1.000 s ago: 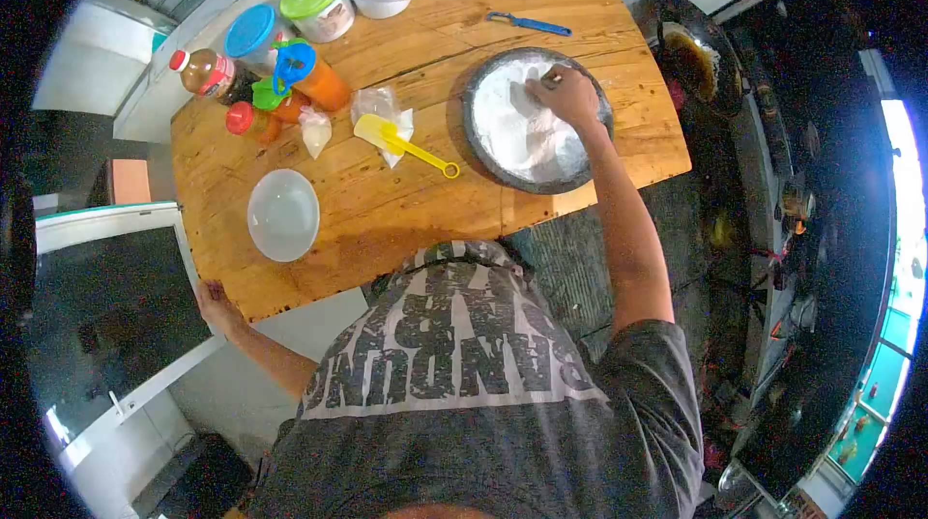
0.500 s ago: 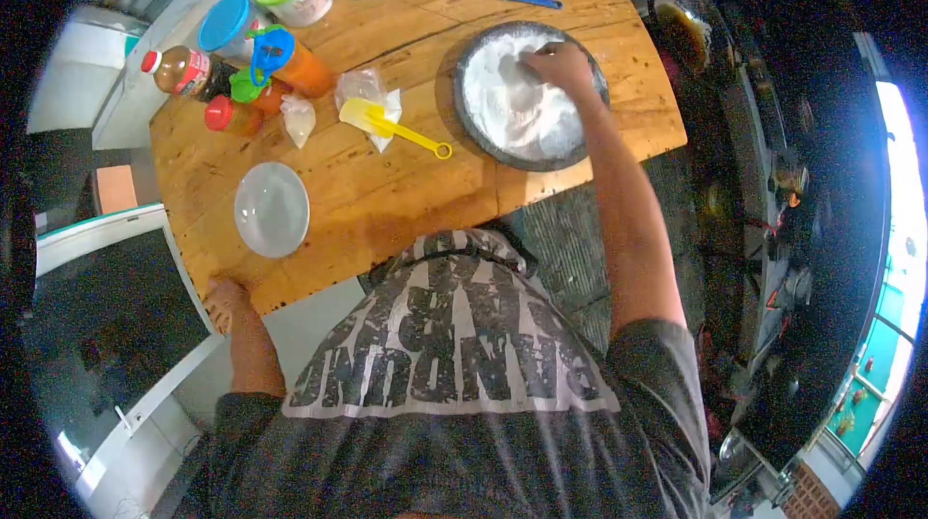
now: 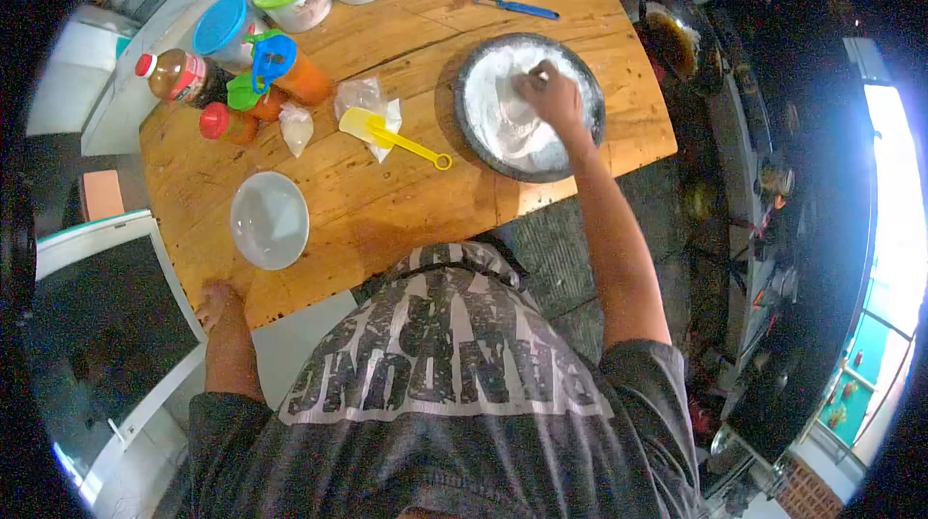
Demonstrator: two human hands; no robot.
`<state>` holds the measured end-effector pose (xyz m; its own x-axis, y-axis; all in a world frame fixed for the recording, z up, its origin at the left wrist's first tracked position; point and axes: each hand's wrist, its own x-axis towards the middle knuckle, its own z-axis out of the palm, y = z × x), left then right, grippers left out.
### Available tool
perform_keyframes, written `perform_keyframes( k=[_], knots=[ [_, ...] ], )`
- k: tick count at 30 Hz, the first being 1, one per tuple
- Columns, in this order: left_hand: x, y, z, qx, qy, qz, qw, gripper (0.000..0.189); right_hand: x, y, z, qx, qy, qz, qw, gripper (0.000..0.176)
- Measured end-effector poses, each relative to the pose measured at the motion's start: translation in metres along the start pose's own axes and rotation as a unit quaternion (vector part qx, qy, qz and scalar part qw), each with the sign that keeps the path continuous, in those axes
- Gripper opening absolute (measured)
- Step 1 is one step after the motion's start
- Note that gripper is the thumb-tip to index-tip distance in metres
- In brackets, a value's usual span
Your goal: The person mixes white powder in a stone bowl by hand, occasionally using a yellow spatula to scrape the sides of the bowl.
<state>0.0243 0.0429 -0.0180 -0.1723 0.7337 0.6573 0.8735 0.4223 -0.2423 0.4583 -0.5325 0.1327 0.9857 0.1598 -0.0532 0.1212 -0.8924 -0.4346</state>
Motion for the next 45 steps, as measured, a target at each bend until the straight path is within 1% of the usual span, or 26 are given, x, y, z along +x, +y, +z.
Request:
perform_keyframes(
  k=[2, 5, 6, 9, 11, 13, 15, 16, 17, 19, 22, 24, 25, 27, 28, 29, 30, 31, 33, 35, 37, 40, 41, 43, 44, 45],
  knots=[
    [0.0, -0.011, 0.013, -0.002, 0.004, -0.017, 1.0, 0.058, -0.023, -0.012, 0.002, -0.056, 0.034, -0.053, 0.996, 0.034],
    [0.005, -0.014, 0.018, 0.002, -0.028, -0.033, 0.999, 0.06, -0.024, -0.015, 0.004, -0.105, 0.012, -0.056, 0.993, 0.036],
    [0.006, -0.012, 0.018, 0.001, -0.039, -0.035, 0.999, 0.061, -0.017, -0.013, -0.002, -0.098, -0.064, -0.036, 0.993, 0.039],
    [0.004, -0.001, 0.011, -0.009, -0.078, -0.045, 0.996, 0.064, -0.01, -0.015, -0.011, -0.105, -0.073, -0.022, 0.992, 0.042],
    [0.004, -0.004, 0.003, -0.036, -0.121, -0.057, 0.99, 0.064, 0.001, -0.004, -0.015, -0.007, -0.063, -0.013, 0.998, 0.043],
    [0.003, 0.003, -0.001, -0.113, -0.104, -0.148, 0.977, 0.063, -0.004, -0.003, -0.019, 0.044, -0.053, -0.02, 0.997, 0.042],
    [0.004, 0.002, -0.015, -0.084, -0.125, -0.108, 0.983, 0.062, -0.018, -0.013, -0.028, 0.046, -0.037, -0.057, 0.997, 0.04],
    [0.004, -0.004, -0.018, -0.066, -0.134, -0.084, 0.985, 0.062, -0.033, -0.015, -0.024, 0.008, 0.018, -0.144, 0.989, 0.037],
    [0.004, -0.007, -0.012, -0.064, -0.117, -0.086, 0.987, 0.062, -0.05, -0.019, -0.019, -0.018, 0.021, -0.163, 0.986, 0.036],
    [0.002, -0.001, -0.004, -0.07, -0.085, -0.09, 0.99, 0.061, -0.075, -0.016, 0.001, -0.153, 0.041, -0.159, 0.975, 0.037],
    [0.01, -0.007, -0.032, -0.13, -0.275, -0.064, 0.95, 0.093, -0.088, -0.013, 0.01, -0.134, 0.075, -0.182, 0.971, 0.034],
    [0.006, -0.005, -0.016, -0.111, -0.205, -0.054, 0.971, 0.072, -0.074, -0.008, 0.014, -0.152, 0.07, -0.169, 0.971, 0.034],
    [0.004, -0.003, -0.011, -0.119, -0.174, -0.064, 0.975, 0.068, -0.065, -0.009, 0.014, -0.161, 0.068, -0.16, 0.971, 0.034],
    [0.001, 0.001, -0.001, -0.152, -0.119, -0.101, 0.976, 0.065, -0.035, -0.018, 0.005, -0.092, 0.013, -0.047, 0.995, 0.034],
    [0.0, 0.0, 0.003, -0.175, -0.094, -0.128, 0.972, 0.066, -0.012, -0.004, 0.009, -0.082, 0.019, -0.044, 0.995, 0.04],
    [0.001, 0.003, 0.01, -0.188, -0.09, -0.14, 0.968, 0.066, 0.005, -0.003, -0.006, -0.054, -0.012, -0.06, 0.997, 0.042],
    [0.001, 0.009, 0.015, -0.199, -0.086, -0.152, 0.964, 0.067, 0.031, 0.015, -0.012, 0.044, -0.125, -0.007, 0.991, 0.043],
    [0.0, 0.006, 0.015, -0.208, -0.083, -0.164, 0.961, 0.067, 0.039, 0.012, -0.02, 0.094, -0.189, 0.107, 0.972, 0.04],
    [0.007, -0.003, -0.001, -0.185, -0.133, -0.122, 0.966, 0.066, 0.002, -0.002, -0.025, 0.11, -0.126, -0.016, 0.986, 0.036],
    [0.003, -0.006, -0.015, -0.168, -0.174, -0.112, 0.964, 0.066, -0.042, -0.003, 0.018, -0.036, 0.075, -0.083, 0.993, 0.034],
    [0.009, -0.004, -0.025, -0.162, -0.194, -0.105, 0.962, 0.065, -0.072, -0.022, 0.026, -0.1, 0.081, -0.063, 0.99, 0.037],
    [0.013, -0.008, -0.075, -0.188, -0.295, -0.102, 0.931, 0.078, -0.025, -0.011, 0.03, -0.062, 0.092, -0.028, 0.993, 0.036],
    [0.015, -0.009, -0.07, -0.185, -0.287, -0.104, 0.934, 0.078, -0.01, -0.007, 0.027, -0.063, 0.096, -0.022, 0.993, 0.036],
    [0.012, -0.006, -0.048, -0.181, -0.274, -0.118, 0.937, 0.079, 0.009, -0.01, -0.007, 0.003, 0.004, -0.002, 1.0, 0.038],
    [0.009, -0.012, -0.04, -0.179, -0.237, -0.115, 0.948, 0.073, 0.014, 0.005, -0.008, 0.118, -0.078, 0.018, 0.99, 0.042],
    [0.006, -0.01, -0.035, -0.183, -0.199, -0.12, 0.955, 0.067, 0.002, 0.015, 0.005, 0.052, -0.052, -0.006, 0.997, 0.042]
  ],
)
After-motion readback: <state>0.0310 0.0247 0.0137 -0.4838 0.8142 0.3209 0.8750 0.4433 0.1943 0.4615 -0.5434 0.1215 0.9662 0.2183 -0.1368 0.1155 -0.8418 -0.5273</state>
